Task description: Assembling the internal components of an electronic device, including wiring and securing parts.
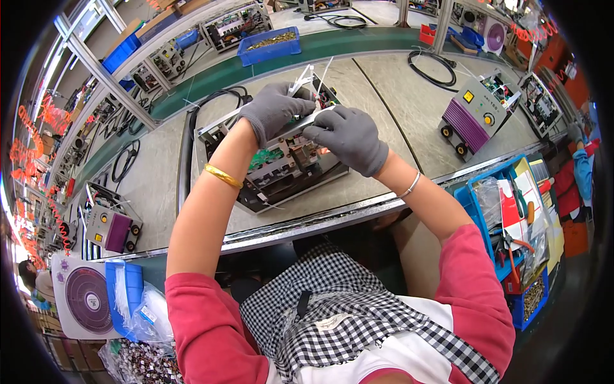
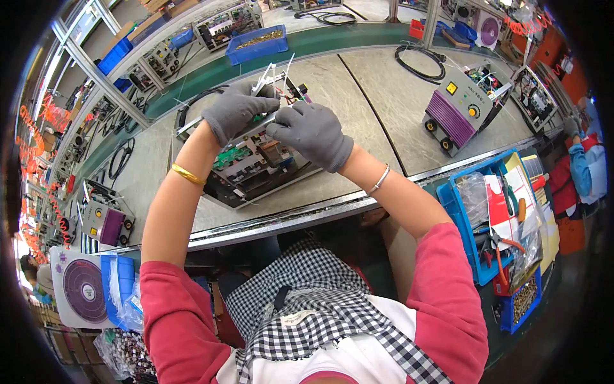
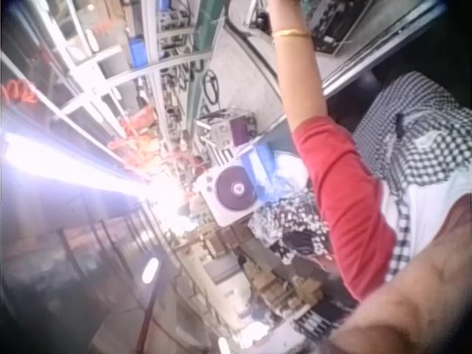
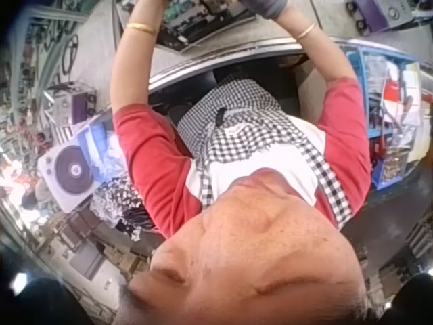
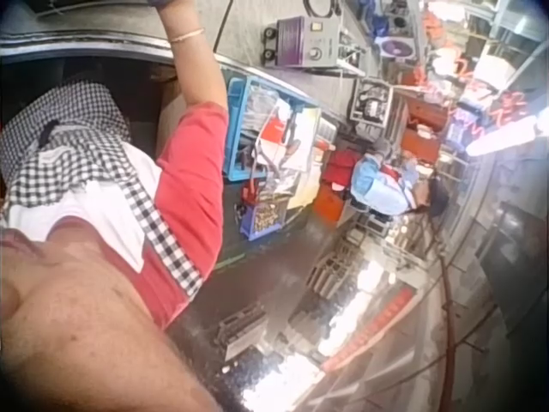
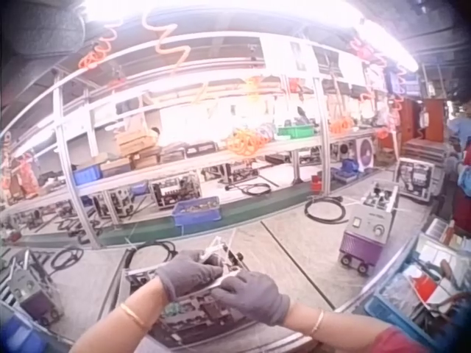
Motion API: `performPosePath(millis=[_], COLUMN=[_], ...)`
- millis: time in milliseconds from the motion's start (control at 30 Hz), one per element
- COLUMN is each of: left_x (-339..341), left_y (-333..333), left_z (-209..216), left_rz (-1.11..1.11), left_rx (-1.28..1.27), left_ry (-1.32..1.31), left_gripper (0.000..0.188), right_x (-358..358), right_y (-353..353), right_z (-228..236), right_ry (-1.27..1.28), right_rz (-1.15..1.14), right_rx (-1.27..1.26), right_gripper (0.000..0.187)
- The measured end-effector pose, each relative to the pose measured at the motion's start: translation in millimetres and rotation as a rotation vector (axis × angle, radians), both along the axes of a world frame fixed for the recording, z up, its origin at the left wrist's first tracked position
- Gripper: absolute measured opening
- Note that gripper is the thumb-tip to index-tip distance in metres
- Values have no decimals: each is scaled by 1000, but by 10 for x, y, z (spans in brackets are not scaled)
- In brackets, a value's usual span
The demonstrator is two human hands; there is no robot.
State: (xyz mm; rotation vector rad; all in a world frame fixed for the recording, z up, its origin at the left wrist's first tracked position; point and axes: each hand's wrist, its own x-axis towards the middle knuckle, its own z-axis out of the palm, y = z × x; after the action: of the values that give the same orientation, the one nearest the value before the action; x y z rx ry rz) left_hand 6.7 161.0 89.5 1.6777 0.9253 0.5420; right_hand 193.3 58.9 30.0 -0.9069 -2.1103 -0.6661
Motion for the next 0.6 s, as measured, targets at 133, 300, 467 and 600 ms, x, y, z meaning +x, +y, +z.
performPosePath(millis=[133,300,467,600], left_x=[-18,-74,-62,-47], left_y=[-34,-120,-125,-110], left_z=[-23,3,25,17], left_rz=[32,75,102,119], left_rx=[37,255,9,-39], left_ry=[-41,79,-48,-49], left_gripper=[18,16,13,13], right_x=[-16,30,55,23], right_y=[15,-9,-20,-13], right_z=[5,107,110,21], right_ry=[99,194,43,-109], right_rz=[33,80,70,71], right_rx=[-16,-90,-58,-54], right_gripper=[19,18,21,21])
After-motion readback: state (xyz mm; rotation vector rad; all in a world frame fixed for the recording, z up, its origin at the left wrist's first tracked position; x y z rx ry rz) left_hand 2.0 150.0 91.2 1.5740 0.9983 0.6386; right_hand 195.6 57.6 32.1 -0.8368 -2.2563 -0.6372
